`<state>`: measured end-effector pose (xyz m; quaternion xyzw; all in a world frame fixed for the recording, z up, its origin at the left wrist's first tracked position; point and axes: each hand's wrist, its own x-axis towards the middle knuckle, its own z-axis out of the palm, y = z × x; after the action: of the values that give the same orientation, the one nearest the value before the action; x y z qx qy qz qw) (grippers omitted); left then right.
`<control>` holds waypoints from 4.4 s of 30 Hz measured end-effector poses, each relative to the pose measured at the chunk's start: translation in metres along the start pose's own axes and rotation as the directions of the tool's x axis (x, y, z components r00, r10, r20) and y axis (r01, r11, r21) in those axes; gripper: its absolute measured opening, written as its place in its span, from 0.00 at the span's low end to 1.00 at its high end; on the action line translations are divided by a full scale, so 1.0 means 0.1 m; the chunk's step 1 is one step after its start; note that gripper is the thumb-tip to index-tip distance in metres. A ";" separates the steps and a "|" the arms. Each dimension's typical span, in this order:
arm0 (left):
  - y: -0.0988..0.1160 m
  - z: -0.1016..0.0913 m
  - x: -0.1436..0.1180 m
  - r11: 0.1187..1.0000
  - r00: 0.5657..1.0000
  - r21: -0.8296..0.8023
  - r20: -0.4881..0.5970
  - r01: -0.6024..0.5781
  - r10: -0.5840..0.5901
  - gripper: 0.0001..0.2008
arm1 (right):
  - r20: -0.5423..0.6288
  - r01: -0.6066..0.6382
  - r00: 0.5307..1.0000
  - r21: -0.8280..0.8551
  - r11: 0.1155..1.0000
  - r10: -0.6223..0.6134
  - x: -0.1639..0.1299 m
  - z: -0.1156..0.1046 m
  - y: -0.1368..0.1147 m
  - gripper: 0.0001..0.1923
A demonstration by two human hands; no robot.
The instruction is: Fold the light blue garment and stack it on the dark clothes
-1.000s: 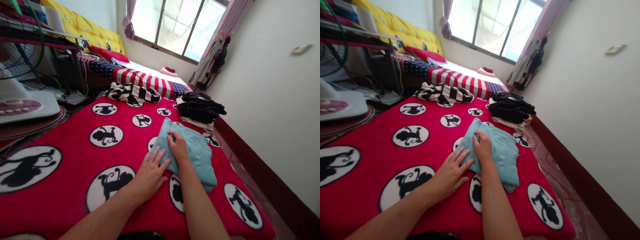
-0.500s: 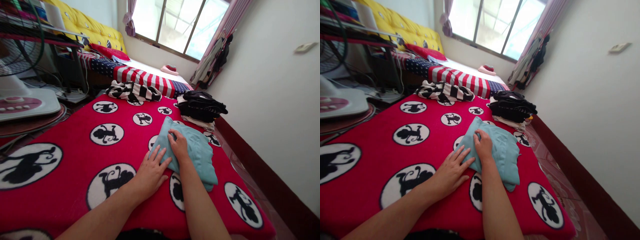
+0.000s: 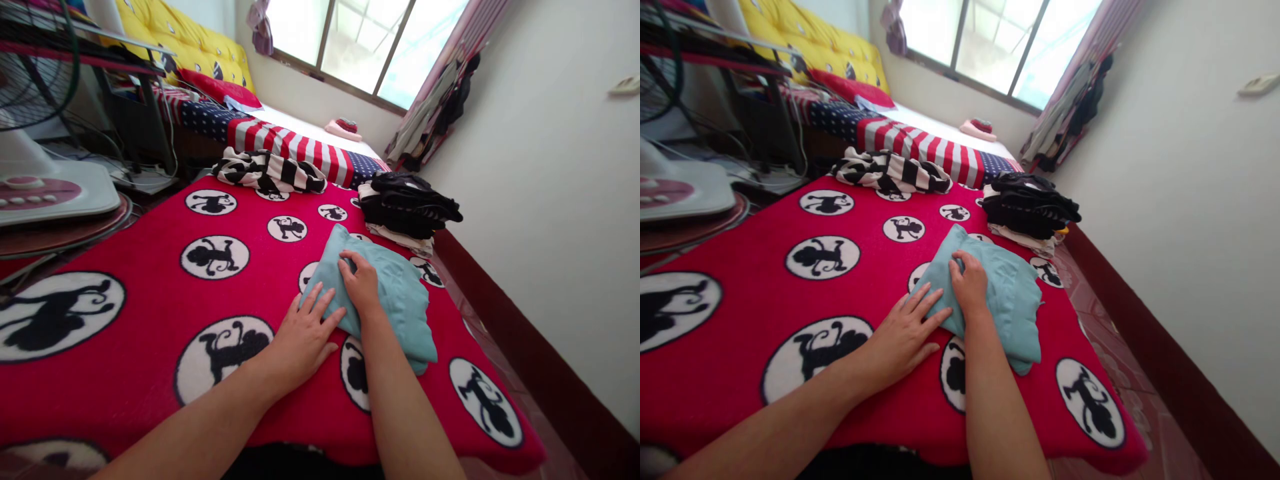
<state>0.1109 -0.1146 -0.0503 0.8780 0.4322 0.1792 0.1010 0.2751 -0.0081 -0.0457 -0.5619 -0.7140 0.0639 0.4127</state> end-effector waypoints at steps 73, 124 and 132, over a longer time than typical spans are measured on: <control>-0.01 0.03 0.00 1.000 1.000 -0.003 -0.012 -0.006 0.006 0.27 | -0.022 0.005 1.000 0.013 1.000 -0.005 0.00 0.00 -0.02 0.10; 0.01 0.00 0.00 1.000 1.000 -0.014 0.006 0.010 -0.009 0.27 | -0.014 0.002 1.000 0.010 1.000 -0.002 0.00 0.00 -0.01 0.11; 0.01 0.00 0.00 1.000 1.000 -0.009 -0.002 0.005 -0.005 0.27 | -0.008 -0.002 1.000 0.010 1.000 0.002 0.00 0.00 -0.01 0.11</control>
<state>0.1110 -0.1153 -0.0500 0.8763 0.4335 0.1819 0.1048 0.2746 -0.0084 -0.0455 -0.5608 -0.7115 0.0653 0.4183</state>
